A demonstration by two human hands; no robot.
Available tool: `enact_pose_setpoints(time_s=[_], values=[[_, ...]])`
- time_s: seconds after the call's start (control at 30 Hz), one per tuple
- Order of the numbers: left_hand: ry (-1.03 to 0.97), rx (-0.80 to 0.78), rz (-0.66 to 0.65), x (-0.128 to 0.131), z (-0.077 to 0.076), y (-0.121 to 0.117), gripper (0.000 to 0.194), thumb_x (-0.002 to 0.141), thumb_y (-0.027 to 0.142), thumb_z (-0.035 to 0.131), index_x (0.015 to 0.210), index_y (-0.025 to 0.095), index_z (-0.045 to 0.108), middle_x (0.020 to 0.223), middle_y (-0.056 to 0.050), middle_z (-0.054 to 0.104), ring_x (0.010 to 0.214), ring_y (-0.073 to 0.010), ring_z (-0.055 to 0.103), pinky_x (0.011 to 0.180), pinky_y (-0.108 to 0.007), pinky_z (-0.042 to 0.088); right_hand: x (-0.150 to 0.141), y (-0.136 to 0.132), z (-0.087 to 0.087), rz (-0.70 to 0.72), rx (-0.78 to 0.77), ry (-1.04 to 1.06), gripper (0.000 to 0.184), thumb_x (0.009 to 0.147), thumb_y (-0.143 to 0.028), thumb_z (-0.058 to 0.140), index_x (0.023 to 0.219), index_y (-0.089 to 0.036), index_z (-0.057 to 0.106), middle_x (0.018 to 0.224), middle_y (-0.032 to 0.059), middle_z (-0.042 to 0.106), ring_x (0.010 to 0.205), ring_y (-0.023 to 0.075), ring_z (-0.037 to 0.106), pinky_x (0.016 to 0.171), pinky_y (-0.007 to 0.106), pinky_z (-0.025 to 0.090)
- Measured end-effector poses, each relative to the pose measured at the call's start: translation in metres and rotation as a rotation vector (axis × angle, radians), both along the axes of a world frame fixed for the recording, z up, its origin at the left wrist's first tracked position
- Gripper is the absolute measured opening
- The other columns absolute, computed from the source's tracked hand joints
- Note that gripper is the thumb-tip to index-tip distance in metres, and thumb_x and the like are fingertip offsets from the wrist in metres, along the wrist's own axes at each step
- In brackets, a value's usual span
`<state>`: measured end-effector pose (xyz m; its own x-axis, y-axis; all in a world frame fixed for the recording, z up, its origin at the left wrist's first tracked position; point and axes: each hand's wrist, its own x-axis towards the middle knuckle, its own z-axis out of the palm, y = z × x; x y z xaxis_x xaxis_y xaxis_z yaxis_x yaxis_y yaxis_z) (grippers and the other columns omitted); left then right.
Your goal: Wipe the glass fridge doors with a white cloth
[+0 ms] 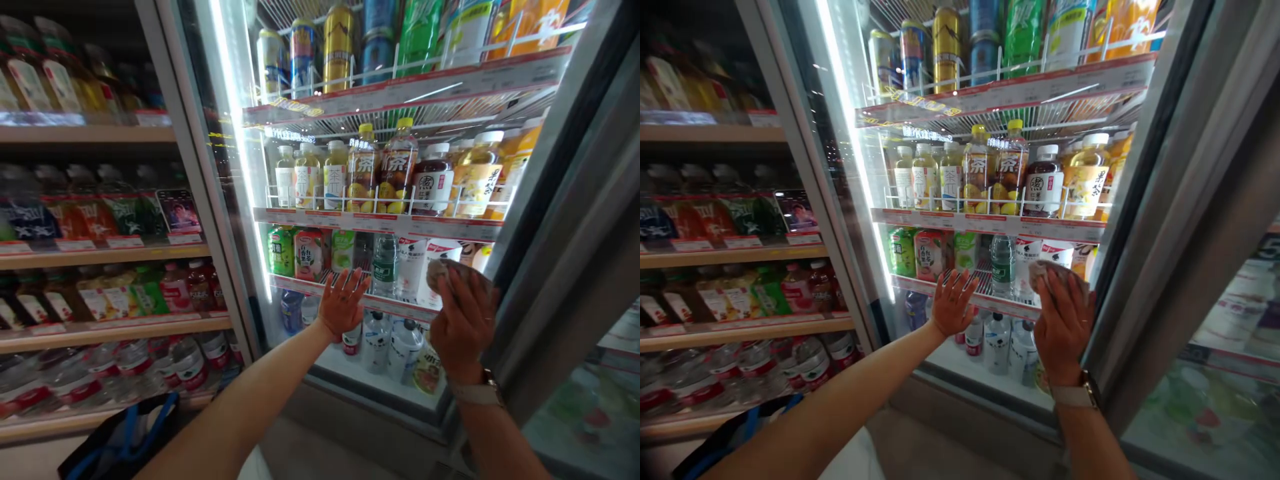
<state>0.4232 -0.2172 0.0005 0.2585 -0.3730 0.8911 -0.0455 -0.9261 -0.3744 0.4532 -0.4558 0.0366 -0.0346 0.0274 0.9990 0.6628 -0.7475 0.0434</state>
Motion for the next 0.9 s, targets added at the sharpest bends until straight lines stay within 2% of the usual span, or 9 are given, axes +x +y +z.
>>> enact_pose_setpoints(time_s=[0.07, 0.23, 0.33, 0.43, 0.53, 0.63, 0.77, 0.83, 0.9], values=[[0.0, -0.004, 0.006, 0.0, 0.0, 0.0, 0.06, 0.087, 0.033, 0.043, 0.145, 0.02, 0.043, 0.151, -0.007, 0.045, 0.15, -0.0257, 0.018, 0.122, -0.05, 0.011, -0.003, 0.007, -0.009, 0.075, -0.124, 0.018, 0.054, 0.091, -0.003, 0.042, 0.137, -0.027, 0.055, 0.129, 0.0041, 0.067, 0.132, 0.0227, 0.052, 0.116, 0.049, 0.034], [-0.015, 0.009, -0.003, -0.001, 0.002, 0.0, 0.057, 0.09, 0.032, 0.039, 0.145, 0.019, 0.043, 0.151, -0.007, 0.045, 0.15, -0.0256, 0.016, 0.122, -0.05, 0.011, -0.013, 0.021, -0.046, 0.316, -0.585, 0.011, 0.048, 0.091, 0.001, 0.042, 0.123, -0.026, 0.065, 0.121, -0.0022, 0.071, 0.119, 0.011, 0.062, 0.117, 0.033, 0.033], [-0.028, 0.01, -0.03, -0.001, 0.004, 0.0, 0.058, 0.091, 0.031, 0.038, 0.147, 0.017, 0.04, 0.151, -0.008, 0.044, 0.15, -0.0257, 0.016, 0.121, -0.05, 0.014, -0.015, 0.022, -0.061, 0.347, -0.694, 0.013, 0.042, 0.093, -0.002, 0.041, 0.116, -0.025, 0.068, 0.122, -0.0044, 0.071, 0.117, 0.01, 0.062, 0.119, 0.032, 0.03], [-0.039, 0.009, -0.054, -0.001, 0.005, -0.001, 0.06, 0.091, 0.031, 0.039, 0.149, 0.016, 0.036, 0.152, -0.009, 0.043, 0.15, -0.0261, 0.016, 0.121, -0.05, 0.014, -0.015, 0.016, -0.06, 0.28, -0.747, -0.004, 0.038, 0.098, -0.007, 0.04, 0.119, -0.025, 0.066, 0.127, -0.0039, 0.068, 0.123, 0.0106, 0.058, 0.122, 0.035, 0.024], [-0.042, -0.002, -0.052, -0.001, 0.005, -0.002, 0.061, 0.091, 0.031, 0.04, 0.15, 0.016, 0.034, 0.153, -0.009, 0.042, 0.15, -0.0258, 0.015, 0.121, -0.05, 0.014, -0.013, 0.005, -0.044, 0.156, -0.63, 0.014, 0.039, 0.098, -0.009, 0.041, 0.127, -0.026, 0.061, 0.13, -0.0017, 0.066, 0.131, 0.0123, 0.051, 0.123, 0.039, 0.02], [-0.036, -0.001, -0.049, -0.001, 0.004, -0.002, 0.062, 0.09, 0.032, 0.041, 0.15, 0.017, 0.034, 0.153, -0.009, 0.041, 0.15, -0.026, 0.015, 0.121, -0.05, 0.013, -0.008, -0.005, -0.022, 0.031, -0.333, 0.029, 0.048, 0.094, -0.006, 0.047, 0.136, -0.028, 0.055, 0.135, 0.002, 0.063, 0.137, 0.0181, 0.046, 0.122, 0.045, 0.022], [-0.005, 0.001, -0.021, -0.001, 0.001, -0.001, 0.063, 0.087, 0.034, 0.047, 0.148, 0.019, 0.038, 0.154, -0.008, 0.04, 0.15, -0.0268, 0.016, 0.122, -0.051, 0.012, 0.0, -0.009, -0.004, -0.032, -0.018, 0.025, 0.057, 0.092, -0.01, 0.051, 0.146, -0.025, 0.044, 0.151, 0.0096, 0.045, 0.142, 0.0293, 0.037, 0.119, 0.056, 0.024], [0.006, 0.003, -0.009, -0.001, 0.001, 0.0, 0.063, 0.087, 0.035, 0.049, 0.148, 0.02, 0.039, 0.154, -0.008, 0.04, 0.15, -0.0269, 0.016, 0.122, -0.05, 0.011, 0.0, -0.002, -0.007, -0.012, 0.006, 0.039, 0.057, 0.092, -0.011, 0.05, 0.147, -0.024, 0.042, 0.151, 0.0104, 0.044, 0.143, 0.03, 0.036, 0.119, 0.057, 0.025], [0.007, 0.003, -0.003, -0.001, 0.001, 0.0, 0.064, 0.087, 0.035, 0.047, 0.148, 0.02, 0.038, 0.154, -0.008, 0.04, 0.15, -0.0266, 0.017, 0.122, -0.05, 0.012, -0.004, 0.011, -0.017, 0.024, -0.061, 0.053, 0.055, 0.093, -0.011, 0.047, 0.147, -0.024, 0.043, 0.147, 0.0092, 0.05, 0.143, 0.027, 0.036, 0.12, 0.053, 0.025]])
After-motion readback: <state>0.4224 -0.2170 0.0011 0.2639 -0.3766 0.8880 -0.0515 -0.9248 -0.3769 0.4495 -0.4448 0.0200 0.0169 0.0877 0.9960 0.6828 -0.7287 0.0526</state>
